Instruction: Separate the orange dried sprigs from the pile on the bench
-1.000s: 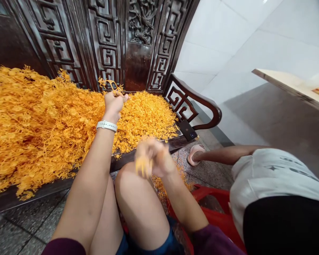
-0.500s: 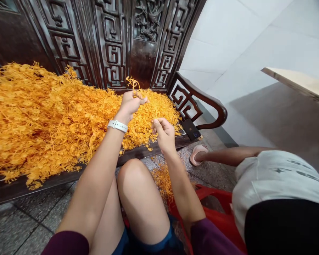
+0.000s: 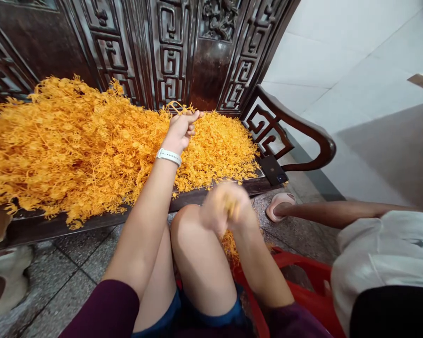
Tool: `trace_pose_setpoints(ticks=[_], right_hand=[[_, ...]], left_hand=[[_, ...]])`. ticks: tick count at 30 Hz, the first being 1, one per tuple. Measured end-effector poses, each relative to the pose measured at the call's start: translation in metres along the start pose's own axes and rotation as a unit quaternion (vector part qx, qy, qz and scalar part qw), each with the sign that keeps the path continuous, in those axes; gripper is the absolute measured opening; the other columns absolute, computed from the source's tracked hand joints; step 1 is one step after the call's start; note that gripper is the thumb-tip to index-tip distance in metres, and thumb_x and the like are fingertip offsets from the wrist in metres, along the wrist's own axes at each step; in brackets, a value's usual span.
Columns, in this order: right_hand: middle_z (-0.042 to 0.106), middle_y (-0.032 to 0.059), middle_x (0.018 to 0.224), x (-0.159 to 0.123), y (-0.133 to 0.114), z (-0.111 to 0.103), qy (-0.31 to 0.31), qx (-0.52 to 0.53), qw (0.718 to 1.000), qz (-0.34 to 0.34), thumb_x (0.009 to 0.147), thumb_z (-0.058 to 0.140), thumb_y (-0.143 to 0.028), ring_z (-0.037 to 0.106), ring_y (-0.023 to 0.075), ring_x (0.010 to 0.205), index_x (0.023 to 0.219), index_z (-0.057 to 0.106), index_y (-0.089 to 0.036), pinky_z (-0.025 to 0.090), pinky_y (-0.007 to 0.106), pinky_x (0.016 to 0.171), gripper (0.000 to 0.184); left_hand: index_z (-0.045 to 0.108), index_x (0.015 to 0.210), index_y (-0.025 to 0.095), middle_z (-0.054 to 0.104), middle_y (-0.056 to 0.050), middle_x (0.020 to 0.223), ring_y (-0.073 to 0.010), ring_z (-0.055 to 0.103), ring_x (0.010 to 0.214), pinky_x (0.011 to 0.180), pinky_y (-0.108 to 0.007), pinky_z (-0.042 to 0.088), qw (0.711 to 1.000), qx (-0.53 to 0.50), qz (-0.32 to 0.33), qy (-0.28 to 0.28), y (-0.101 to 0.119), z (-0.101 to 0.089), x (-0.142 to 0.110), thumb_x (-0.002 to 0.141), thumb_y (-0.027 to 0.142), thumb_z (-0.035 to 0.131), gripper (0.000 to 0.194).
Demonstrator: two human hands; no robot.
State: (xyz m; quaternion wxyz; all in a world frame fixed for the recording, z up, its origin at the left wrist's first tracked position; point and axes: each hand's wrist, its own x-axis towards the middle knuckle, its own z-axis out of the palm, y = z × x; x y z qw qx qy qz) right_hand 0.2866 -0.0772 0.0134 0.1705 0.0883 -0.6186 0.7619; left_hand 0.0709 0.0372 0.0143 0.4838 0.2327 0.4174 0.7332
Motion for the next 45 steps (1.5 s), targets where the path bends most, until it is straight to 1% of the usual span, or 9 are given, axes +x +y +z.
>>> trace_pose_setpoints(ticks=[6,12,15,18,26,29,33,39,45], right_hand=[[0.063,-0.0016,0.085,0.003,0.0,-0.042,0.52,-0.143,0.841,-0.044,0.093,0.077,-0.034,0.051,0.011,0.066,0.112,0.073,-0.026,0.045,0.025,0.061,0.022],[0.063,0.0008,0.087,0.006,0.03,-0.059,0.442,-0.348,0.827,0.014,0.101,0.067,-0.05,0.056,0.0149,0.072,0.111,0.065,-0.024,0.045,0.03,0.065,0.029],[0.057,-0.0006,0.077,0.005,0.033,-0.06,0.451,-0.507,0.733,-0.046,0.108,0.059,-0.04,0.05,0.0147,0.067,0.096,0.06,-0.022,0.041,0.032,0.065,0.022],[0.061,0.0016,0.081,-0.005,0.031,-0.035,0.365,-0.609,0.694,-0.121,0.106,0.054,-0.017,0.056,0.0163,0.074,0.094,0.059,-0.022,0.043,0.034,0.071,0.014],[0.077,0.0058,0.097,-0.016,0.007,0.031,-0.235,-0.303,0.921,-0.062,0.11,0.05,-0.02,0.074,0.014,0.092,0.113,0.068,-0.019,0.057,0.026,0.087,0.019],[0.076,0.0046,0.096,-0.01,0.0,0.008,0.095,-0.17,0.975,-0.106,0.108,0.058,-0.035,0.073,0.015,0.083,0.114,0.072,-0.025,0.059,0.028,0.076,0.018],[0.072,0.005,0.111,-0.002,0.007,-0.028,0.546,-0.139,0.822,-0.083,0.1,0.07,-0.04,0.067,0.0141,0.083,0.132,0.068,-0.028,0.056,0.028,0.071,0.035],[0.066,0.0034,0.094,0.007,0.028,-0.044,0.481,-0.366,0.796,-0.023,0.101,0.069,-0.049,0.058,0.0159,0.072,0.123,0.066,-0.025,0.046,0.031,0.063,0.033],[0.056,-0.0001,0.075,0.0,0.024,-0.037,0.436,-0.586,0.682,-0.034,0.109,0.055,-0.034,0.052,0.0156,0.069,0.087,0.056,-0.021,0.039,0.032,0.068,0.025]], left_hand=[[0.051,0.076,0.019,0.078,-0.002,0.09,-0.0022,0.028,0.047,0.043,-0.021,0.024,0.994,-0.085,-0.038,-0.048,-0.001,0.011,-0.01,0.089,0.008,0.07,0.026],[0.055,0.08,0.017,0.075,-0.001,0.087,0.0009,0.027,0.044,0.041,-0.016,0.024,0.981,-0.128,-0.082,-0.12,-0.012,0.038,-0.03,0.089,0.001,0.071,0.025],[0.053,0.079,0.017,0.072,0.0,0.082,0.0011,0.027,0.042,0.039,-0.015,0.021,0.979,-0.143,-0.102,-0.101,-0.018,0.047,-0.036,0.093,-0.001,0.064,0.025],[0.05,0.078,0.018,0.069,0.002,0.078,0.0004,0.026,0.04,0.038,-0.015,0.017,0.984,-0.149,-0.082,-0.046,-0.019,0.046,-0.031,0.096,-0.002,0.057,0.027],[0.059,0.091,0.019,0.06,0.005,0.066,-0.0006,0.024,0.035,0.034,-0.016,0.017,0.956,-0.273,-0.103,-0.036,0.001,0.003,-0.004,0.096,-0.007,0.042,0.032],[0.061,0.099,0.017,0.066,0.002,0.072,0.0002,0.026,0.036,0.034,-0.014,0.019,0.946,-0.295,-0.114,-0.067,0.008,0.002,-0.012,0.098,-0.008,0.04,0.032],[0.062,0.102,0.016,0.066,0.002,0.075,0.0006,0.025,0.037,0.035,-0.012,0.017,0.942,-0.296,-0.135,-0.088,0.009,0.013,-0.025,0.1,-0.007,0.039,0.032],[0.056,0.088,0.014,0.064,0.001,0.074,0.0018,0.025,0.037,0.034,-0.011,0.017,0.932,-0.275,-0.182,-0.149,0.0,0.035,-0.04,0.098,-0.006,0.041,0.027],[0.048,0.082,0.017,0.061,0.003,0.071,0.0017,0.027,0.034,0.034,-0.011,0.018,0.96,-0.195,-0.157,-0.126,-0.009,0.051,-0.054,0.085,-0.013,0.041,0.031]])
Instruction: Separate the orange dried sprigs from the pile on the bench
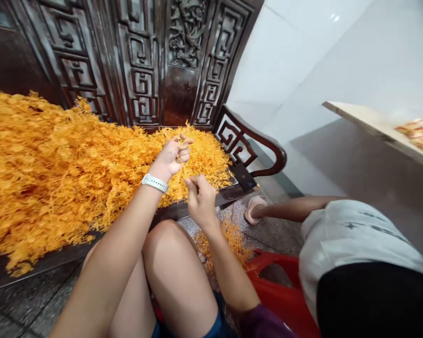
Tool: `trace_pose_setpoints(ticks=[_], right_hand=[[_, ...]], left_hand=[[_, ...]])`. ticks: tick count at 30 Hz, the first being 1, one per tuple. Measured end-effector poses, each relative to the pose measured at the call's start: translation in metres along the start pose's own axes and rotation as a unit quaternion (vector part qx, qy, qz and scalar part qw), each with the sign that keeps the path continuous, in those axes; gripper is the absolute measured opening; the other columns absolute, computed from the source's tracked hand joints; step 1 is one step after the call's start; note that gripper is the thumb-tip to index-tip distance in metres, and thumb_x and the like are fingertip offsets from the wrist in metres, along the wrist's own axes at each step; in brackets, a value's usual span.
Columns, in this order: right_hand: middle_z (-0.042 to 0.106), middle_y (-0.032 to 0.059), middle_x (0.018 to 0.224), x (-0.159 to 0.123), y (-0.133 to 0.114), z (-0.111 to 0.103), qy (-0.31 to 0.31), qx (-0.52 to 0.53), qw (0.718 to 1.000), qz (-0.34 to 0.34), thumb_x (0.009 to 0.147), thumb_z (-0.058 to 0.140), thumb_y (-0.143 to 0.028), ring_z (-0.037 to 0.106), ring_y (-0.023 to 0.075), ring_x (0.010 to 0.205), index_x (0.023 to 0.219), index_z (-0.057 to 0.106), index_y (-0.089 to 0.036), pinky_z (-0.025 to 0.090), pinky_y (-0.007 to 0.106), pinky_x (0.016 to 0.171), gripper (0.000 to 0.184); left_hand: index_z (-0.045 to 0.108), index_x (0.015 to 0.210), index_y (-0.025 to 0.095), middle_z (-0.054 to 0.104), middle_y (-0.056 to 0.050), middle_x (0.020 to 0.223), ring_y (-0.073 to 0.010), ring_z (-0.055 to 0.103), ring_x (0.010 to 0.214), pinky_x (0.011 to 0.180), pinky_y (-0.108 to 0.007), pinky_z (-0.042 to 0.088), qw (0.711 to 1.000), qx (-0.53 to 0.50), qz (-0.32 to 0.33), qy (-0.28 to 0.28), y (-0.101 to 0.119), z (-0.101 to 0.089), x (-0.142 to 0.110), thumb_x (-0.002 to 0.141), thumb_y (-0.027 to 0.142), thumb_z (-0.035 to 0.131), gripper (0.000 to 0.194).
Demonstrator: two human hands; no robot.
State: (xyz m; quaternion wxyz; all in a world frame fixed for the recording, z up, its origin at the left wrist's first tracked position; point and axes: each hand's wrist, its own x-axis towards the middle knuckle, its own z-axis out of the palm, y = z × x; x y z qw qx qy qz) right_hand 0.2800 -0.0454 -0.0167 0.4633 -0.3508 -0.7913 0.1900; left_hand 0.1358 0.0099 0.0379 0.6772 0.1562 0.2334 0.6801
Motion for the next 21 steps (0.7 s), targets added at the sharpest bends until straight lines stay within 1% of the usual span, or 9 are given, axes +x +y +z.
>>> trace_pose_setpoints(ticks=[3,5,6,8,10,12,14,17,21], right_hand=[[0.057,-0.0002,0.077,-0.017,-0.016,-0.011,-0.045,0.04,0.998,-0.017,0.108,0.052,-0.024,0.052,0.0148,0.068,0.087,0.053,-0.022,0.04,0.03,0.067,0.02],[0.065,0.0006,0.083,-0.035,-0.033,-0.016,-0.185,0.148,0.966,-0.099,0.103,0.053,-0.017,0.059,0.0152,0.074,0.093,0.057,-0.022,0.047,0.028,0.073,0.012],[0.07,0.0013,0.088,-0.045,-0.042,-0.018,-0.291,0.216,0.917,-0.168,0.1,0.054,-0.015,0.064,0.0155,0.08,0.098,0.059,-0.022,0.051,0.028,0.078,0.009],[0.076,0.0033,0.096,-0.058,-0.057,-0.02,-0.477,0.33,0.763,-0.285,0.101,0.057,-0.014,0.07,0.0145,0.088,0.104,0.061,-0.02,0.054,0.024,0.084,0.008],[0.078,0.0064,0.098,-0.057,-0.066,-0.022,-0.576,0.393,0.635,-0.334,0.104,0.057,-0.015,0.073,0.0125,0.09,0.102,0.062,-0.018,0.054,0.019,0.083,0.007],[0.079,0.0053,0.094,-0.04,-0.066,-0.023,-0.583,0.459,0.591,-0.317,0.105,0.061,-0.018,0.074,0.0112,0.086,0.099,0.065,-0.019,0.055,0.018,0.079,0.007],[0.077,0.0002,0.089,-0.016,-0.06,-0.025,-0.508,0.548,0.615,-0.25,0.104,0.066,-0.027,0.071,0.0103,0.075,0.109,0.071,-0.024,0.056,0.02,0.073,0.008],[0.071,0.0002,0.094,0.011,-0.051,-0.029,-0.319,0.608,0.724,-0.066,0.113,0.041,-0.045,0.056,0.0122,0.064,0.14,0.064,-0.035,0.052,0.026,0.062,0.036],[0.063,0.003,0.1,0.01,-0.045,-0.022,-0.118,0.506,0.838,0.166,0.104,0.057,-0.043,0.048,0.0131,0.064,0.136,0.067,-0.03,0.045,0.029,0.056,0.035]], left_hand=[[0.049,0.082,0.017,0.062,0.003,0.073,0.0017,0.028,0.034,0.035,-0.012,0.017,0.999,0.034,0.013,0.007,-0.006,0.0,0.006,0.077,-0.016,0.042,0.034],[0.05,0.081,0.016,0.054,0.006,0.064,0.0014,0.027,0.033,0.035,-0.012,0.017,0.999,0.018,0.029,0.041,-0.003,-0.006,0.013,0.08,-0.016,0.042,0.033],[0.05,0.08,0.016,0.05,0.007,0.06,0.0014,0.025,0.033,0.035,-0.012,0.017,0.997,-0.002,0.041,0.066,0.001,-0.011,0.018,0.084,-0.015,0.041,0.032],[0.049,0.078,0.016,0.047,0.008,0.057,0.0014,0.022,0.032,0.034,-0.012,0.016,0.992,-0.051,0.06,0.097,0.014,-0.024,0.025,0.093,-0.011,0.039,0.032],[0.05,0.081,0.016,0.052,0.007,0.06,0.0015,0.022,0.033,0.034,-0.013,0.015,0.99,-0.085,0.07,0.086,0.027,-0.035,0.027,0.099,-0.007,0.04,0.031],[0.055,0.087,0.016,0.056,0.006,0.063,0.0014,0.023,0.033,0.034,-0.013,0.016,0.992,-0.094,0.07,0.056,0.038,-0.04,0.024,0.1,-0.006,0.042,0.029],[0.06,0.094,0.016,0.057,0.005,0.064,0.0011,0.024,0.034,0.034,-0.013,0.016,0.993,-0.093,0.066,0.026,0.043,-0.04,0.019,0.1,-0.006,0.042,0.029],[0.061,0.094,0.016,0.058,0.005,0.064,0.0008,0.024,0.035,0.033,-0.013,0.016,0.993,-0.098,0.061,0.003,0.048,-0.037,0.012,0.102,-0.004,0.042,0.029],[0.058,0.088,0.016,0.061,0.004,0.067,0.0005,0.022,0.036,0.034,-0.013,0.016,0.99,-0.121,0.072,0.013,0.052,-0.035,0.007,0.104,-0.002,0.04,0.031]])
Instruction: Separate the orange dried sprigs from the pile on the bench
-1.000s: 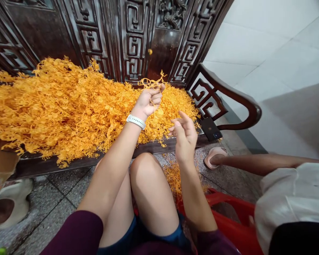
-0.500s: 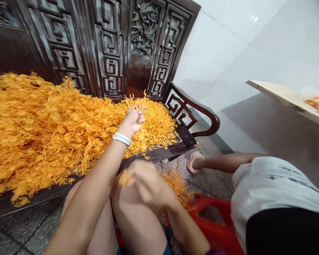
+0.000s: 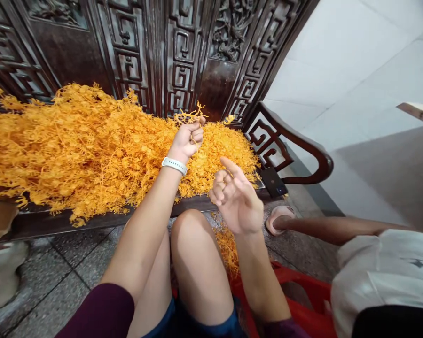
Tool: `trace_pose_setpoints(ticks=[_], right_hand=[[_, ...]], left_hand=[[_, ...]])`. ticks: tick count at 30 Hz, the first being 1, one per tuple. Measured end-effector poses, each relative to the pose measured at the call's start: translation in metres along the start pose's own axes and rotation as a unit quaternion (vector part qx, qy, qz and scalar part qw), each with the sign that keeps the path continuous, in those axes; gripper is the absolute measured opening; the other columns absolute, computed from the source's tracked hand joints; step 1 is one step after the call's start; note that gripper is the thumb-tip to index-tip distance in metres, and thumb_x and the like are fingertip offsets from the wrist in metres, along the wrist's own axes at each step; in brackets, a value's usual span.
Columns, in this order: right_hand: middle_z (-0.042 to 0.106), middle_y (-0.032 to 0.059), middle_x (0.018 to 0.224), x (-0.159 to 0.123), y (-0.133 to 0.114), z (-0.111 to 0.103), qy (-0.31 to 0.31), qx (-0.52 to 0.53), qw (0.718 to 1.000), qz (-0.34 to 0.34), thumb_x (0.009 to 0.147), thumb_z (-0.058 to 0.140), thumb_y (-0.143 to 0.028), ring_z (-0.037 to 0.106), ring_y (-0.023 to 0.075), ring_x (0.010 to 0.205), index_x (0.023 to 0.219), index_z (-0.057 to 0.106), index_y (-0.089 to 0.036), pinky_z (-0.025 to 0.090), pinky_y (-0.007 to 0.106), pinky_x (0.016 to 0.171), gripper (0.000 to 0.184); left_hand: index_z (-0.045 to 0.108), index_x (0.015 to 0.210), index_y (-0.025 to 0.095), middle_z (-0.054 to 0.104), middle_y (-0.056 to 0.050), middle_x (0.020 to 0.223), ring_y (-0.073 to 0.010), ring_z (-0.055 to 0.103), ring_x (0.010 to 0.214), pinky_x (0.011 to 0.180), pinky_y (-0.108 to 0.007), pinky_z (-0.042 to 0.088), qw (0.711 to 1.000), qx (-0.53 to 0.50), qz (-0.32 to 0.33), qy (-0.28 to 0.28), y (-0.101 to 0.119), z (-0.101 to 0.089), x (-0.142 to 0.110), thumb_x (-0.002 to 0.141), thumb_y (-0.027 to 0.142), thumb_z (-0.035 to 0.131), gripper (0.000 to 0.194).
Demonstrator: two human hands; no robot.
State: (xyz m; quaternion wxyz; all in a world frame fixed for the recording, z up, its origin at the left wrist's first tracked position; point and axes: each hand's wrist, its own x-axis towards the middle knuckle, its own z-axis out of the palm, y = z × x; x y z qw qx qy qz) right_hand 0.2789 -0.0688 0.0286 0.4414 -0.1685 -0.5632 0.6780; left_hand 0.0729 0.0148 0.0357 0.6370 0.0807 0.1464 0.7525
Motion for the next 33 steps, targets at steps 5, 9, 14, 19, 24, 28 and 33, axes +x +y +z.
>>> trace_pose_setpoints(ticks=[5,9,14,19,24,28,33], right_hand=[[0.065,0.0035,0.104,0.009,0.031,-0.004,0.081,-0.365,0.919,-0.123,0.096,0.077,-0.038,0.056,0.0157,0.077,0.126,0.065,-0.027,0.048,0.033,0.069,0.035],[0.062,0.0013,0.081,0.01,0.041,0.0,0.004,-0.494,0.845,-0.205,0.107,0.062,-0.029,0.055,0.0156,0.072,0.094,0.064,-0.022,0.043,0.034,0.07,0.015],[0.06,0.0013,0.083,0.001,0.038,0.003,-0.019,-0.492,0.848,-0.197,0.109,0.058,-0.03,0.055,0.0155,0.073,0.095,0.059,-0.023,0.042,0.033,0.069,0.016],[0.06,0.0004,0.088,0.025,0.043,-0.01,0.063,-0.527,0.835,-0.146,0.101,0.071,-0.047,0.05,0.015,0.068,0.113,0.056,-0.024,0.041,0.033,0.067,0.029],[0.059,0.0025,0.077,0.01,0.024,0.011,-0.069,-0.548,0.818,-0.159,0.11,0.052,-0.032,0.053,0.0183,0.071,0.085,0.055,-0.024,0.043,0.035,0.072,0.026],[0.074,0.0021,0.092,-0.036,0.003,0.04,-0.507,-0.281,0.806,-0.12,0.109,0.052,-0.026,0.068,0.0176,0.084,0.098,0.065,-0.027,0.055,0.032,0.081,0.016],[0.076,0.0012,0.084,-0.036,-0.004,0.024,-0.623,-0.074,0.777,-0.048,0.105,0.065,-0.04,0.07,0.0131,0.075,0.098,0.071,-0.026,0.055,0.025,0.069,0.017]], left_hand=[[0.06,0.09,0.015,0.064,0.003,0.075,0.001,0.022,0.039,0.036,-0.013,0.017,1.0,0.019,-0.014,-0.004,-0.011,0.007,-0.003,0.104,-0.003,0.043,0.027],[0.061,0.096,0.016,0.062,0.004,0.075,0.0006,0.021,0.04,0.038,-0.015,0.017,1.0,0.022,-0.009,0.001,-0.02,0.009,0.001,0.102,-0.003,0.047,0.024],[0.058,0.095,0.017,0.059,0.006,0.07,0.0,0.019,0.039,0.038,-0.016,0.018,0.998,-0.012,0.032,0.049,-0.012,-0.001,0.011,0.102,-0.004,0.044,0.026],[0.055,0.093,0.018,0.062,0.005,0.072,0.0004,0.019,0.038,0.037,-0.015,0.017,1.0,-0.004,0.007,0.028,-0.019,0.001,0.008,0.099,-0.005,0.047,0.025],[0.053,0.089,0.018,0.06,0.005,0.069,0.0,0.018,0.037,0.036,-0.017,0.016,0.998,0.02,-0.015,0.057,-0.032,0.002,0.013,0.098,-0.006,0.046,0.027],[0.055,0.094,0.018,0.056,0.007,0.065,-0.0004,0.018,0.037,0.036,-0.017,0.017,0.994,-0.007,0.033,0.104,-0.02,-0.012,0.024,0.101,-0.004,0.046,0.025],[0.058,0.101,0.017,0.056,0.007,0.068,-0.0005,0.018,0.038,0.037,-0.015,0.017,0.996,-0.028,0.031,0.081,-0.006,-0.021,0.023,0.103,-0.002,0.045,0.023]])
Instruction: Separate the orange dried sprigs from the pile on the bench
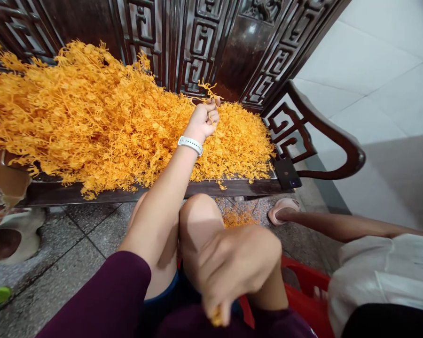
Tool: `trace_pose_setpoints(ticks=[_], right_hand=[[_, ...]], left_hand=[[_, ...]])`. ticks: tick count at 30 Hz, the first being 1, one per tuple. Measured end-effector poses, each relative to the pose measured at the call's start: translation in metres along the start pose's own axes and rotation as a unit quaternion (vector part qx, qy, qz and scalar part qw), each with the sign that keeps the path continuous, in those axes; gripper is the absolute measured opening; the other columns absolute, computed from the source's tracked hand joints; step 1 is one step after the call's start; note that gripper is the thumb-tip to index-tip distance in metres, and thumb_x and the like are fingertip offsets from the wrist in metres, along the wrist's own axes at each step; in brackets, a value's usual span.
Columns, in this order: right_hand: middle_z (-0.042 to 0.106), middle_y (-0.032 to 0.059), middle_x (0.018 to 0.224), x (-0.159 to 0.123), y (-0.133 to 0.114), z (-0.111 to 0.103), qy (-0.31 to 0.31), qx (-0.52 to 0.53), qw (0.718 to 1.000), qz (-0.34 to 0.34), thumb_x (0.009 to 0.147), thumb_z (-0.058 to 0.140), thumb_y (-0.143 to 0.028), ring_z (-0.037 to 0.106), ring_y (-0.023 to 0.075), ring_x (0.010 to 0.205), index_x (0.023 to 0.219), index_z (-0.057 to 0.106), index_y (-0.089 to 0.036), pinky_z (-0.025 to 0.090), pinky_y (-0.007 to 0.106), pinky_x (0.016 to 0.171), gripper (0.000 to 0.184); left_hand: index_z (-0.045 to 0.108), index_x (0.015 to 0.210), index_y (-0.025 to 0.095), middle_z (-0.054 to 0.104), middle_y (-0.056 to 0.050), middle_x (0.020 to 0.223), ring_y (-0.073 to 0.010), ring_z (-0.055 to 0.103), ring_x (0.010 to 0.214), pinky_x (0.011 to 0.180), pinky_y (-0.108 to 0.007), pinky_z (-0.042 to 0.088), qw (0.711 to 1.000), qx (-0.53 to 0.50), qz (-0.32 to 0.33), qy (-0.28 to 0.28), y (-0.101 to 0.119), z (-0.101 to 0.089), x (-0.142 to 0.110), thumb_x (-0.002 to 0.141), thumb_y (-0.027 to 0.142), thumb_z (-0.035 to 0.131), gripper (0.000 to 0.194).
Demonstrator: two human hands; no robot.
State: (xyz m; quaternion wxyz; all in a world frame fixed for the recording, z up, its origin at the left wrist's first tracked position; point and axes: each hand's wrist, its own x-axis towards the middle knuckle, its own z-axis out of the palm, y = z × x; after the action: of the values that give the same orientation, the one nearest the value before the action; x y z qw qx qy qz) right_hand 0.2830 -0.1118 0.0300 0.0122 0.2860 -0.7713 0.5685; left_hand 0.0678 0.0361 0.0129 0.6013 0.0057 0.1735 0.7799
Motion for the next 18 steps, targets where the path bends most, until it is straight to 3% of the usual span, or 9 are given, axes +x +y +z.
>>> trace_pose_setpoints(ticks=[1,2,4,7,8,9,11,15,18], right_hand=[[0.073,0.0007,0.08,-0.008,0.004,-0.01,0.135,0.021,0.991,0.01,0.102,0.065,-0.057,0.067,0.0139,0.07,0.098,0.072,-0.028,0.054,0.027,0.065,0.03],[0.07,0.0012,0.078,-0.016,0.01,-0.02,0.299,0.03,0.953,0.035,0.099,0.058,-0.073,0.063,0.0154,0.066,0.1,0.073,-0.03,0.053,0.029,0.062,0.045],[0.067,0.0042,0.083,-0.03,0.025,-0.039,0.516,0.037,0.851,0.092,0.102,0.039,-0.078,0.056,0.0179,0.067,0.111,0.072,-0.029,0.052,0.034,0.062,0.059],[0.063,0.004,0.089,-0.042,0.049,-0.056,0.683,0.061,0.713,0.146,0.1,0.054,-0.057,0.054,0.0165,0.069,0.118,0.067,-0.025,0.05,0.033,0.063,0.039],[0.063,0.0026,0.089,-0.043,0.057,-0.058,0.72,0.058,0.674,0.154,0.095,0.063,-0.054,0.054,0.0152,0.068,0.118,0.065,-0.025,0.049,0.031,0.063,0.036],[0.063,0.0016,0.091,-0.043,0.063,-0.059,0.738,0.045,0.654,0.161,0.091,0.07,-0.052,0.055,0.0141,0.067,0.119,0.063,-0.026,0.048,0.03,0.062,0.039],[0.066,0.0004,0.091,-0.041,0.071,-0.062,0.735,0.016,0.651,0.188,0.086,0.078,-0.053,0.056,0.013,0.066,0.119,0.063,-0.028,0.046,0.028,0.06,0.044],[0.062,-0.0022,0.072,-0.038,0.076,-0.07,0.666,-0.03,0.711,0.225,0.089,0.077,-0.055,0.048,0.0101,0.056,0.093,0.066,-0.024,0.039,0.026,0.054,0.034],[0.057,-0.0041,0.066,-0.04,0.076,-0.076,0.657,-0.049,0.721,0.212,0.089,0.077,-0.052,0.044,0.0082,0.054,0.083,0.06,-0.022,0.037,0.025,0.053,0.034]], left_hand=[[0.059,0.101,0.017,0.057,0.007,0.068,-0.0005,0.019,0.038,0.037,-0.015,0.017,1.0,0.001,-0.006,-0.012,0.001,0.001,-0.002,0.103,-0.002,0.044,0.024],[0.059,0.101,0.017,0.058,0.006,0.069,-0.0005,0.019,0.039,0.037,-0.015,0.017,1.0,0.002,-0.013,-0.023,0.001,0.003,-0.005,0.103,-0.002,0.044,0.024],[0.06,0.098,0.017,0.06,0.006,0.071,0.0,0.02,0.039,0.038,-0.015,0.017,0.999,0.002,-0.028,-0.037,0.0,0.008,-0.011,0.102,-0.003,0.045,0.025],[0.058,0.093,0.016,0.061,0.005,0.073,0.0011,0.02,0.039,0.038,-0.014,0.017,0.998,-0.01,-0.053,-0.046,-0.004,0.013,-0.017,0.102,-0.004,0.044,0.026],[0.057,0.092,0.015,0.061,0.005,0.073,0.0013,0.02,0.039,0.038,-0.014,0.016,0.997,-0.012,-0.064,-0.05,-0.006,0.014,-0.018,0.102,-0.004,0.044,0.026],[0.056,0.09,0.015,0.06,0.004,0.074,0.0014,0.02,0.04,0.038,-0.013,0.016,0.995,-0.011,-0.077,-0.056,-0.009,0.014,-0.019,0.102,-0.004,0.043,0.026],[0.055,0.086,0.014,0.059,0.004,0.074,0.0015,0.02,0.04,0.038,-0.013,0.016,0.992,0.001,-0.104,-0.066,-0.015,0.014,-0.019,0.102,-0.004,0.043,0.027],[0.051,0.08,0.014,0.059,0.002,0.073,0.0021,0.02,0.039,0.036,-0.013,0.014,0.986,0.022,-0.142,-0.085,-0.023,0.014,-0.017,0.101,-0.004,0.042,0.03],[0.05,0.079,0.014,0.061,0.001,0.073,0.0027,0.02,0.039,0.036,-0.011,0.014,0.983,0.024,-0.15,-0.099,-0.023,0.013,-0.016,0.103,-0.003,0.04,0.032]])
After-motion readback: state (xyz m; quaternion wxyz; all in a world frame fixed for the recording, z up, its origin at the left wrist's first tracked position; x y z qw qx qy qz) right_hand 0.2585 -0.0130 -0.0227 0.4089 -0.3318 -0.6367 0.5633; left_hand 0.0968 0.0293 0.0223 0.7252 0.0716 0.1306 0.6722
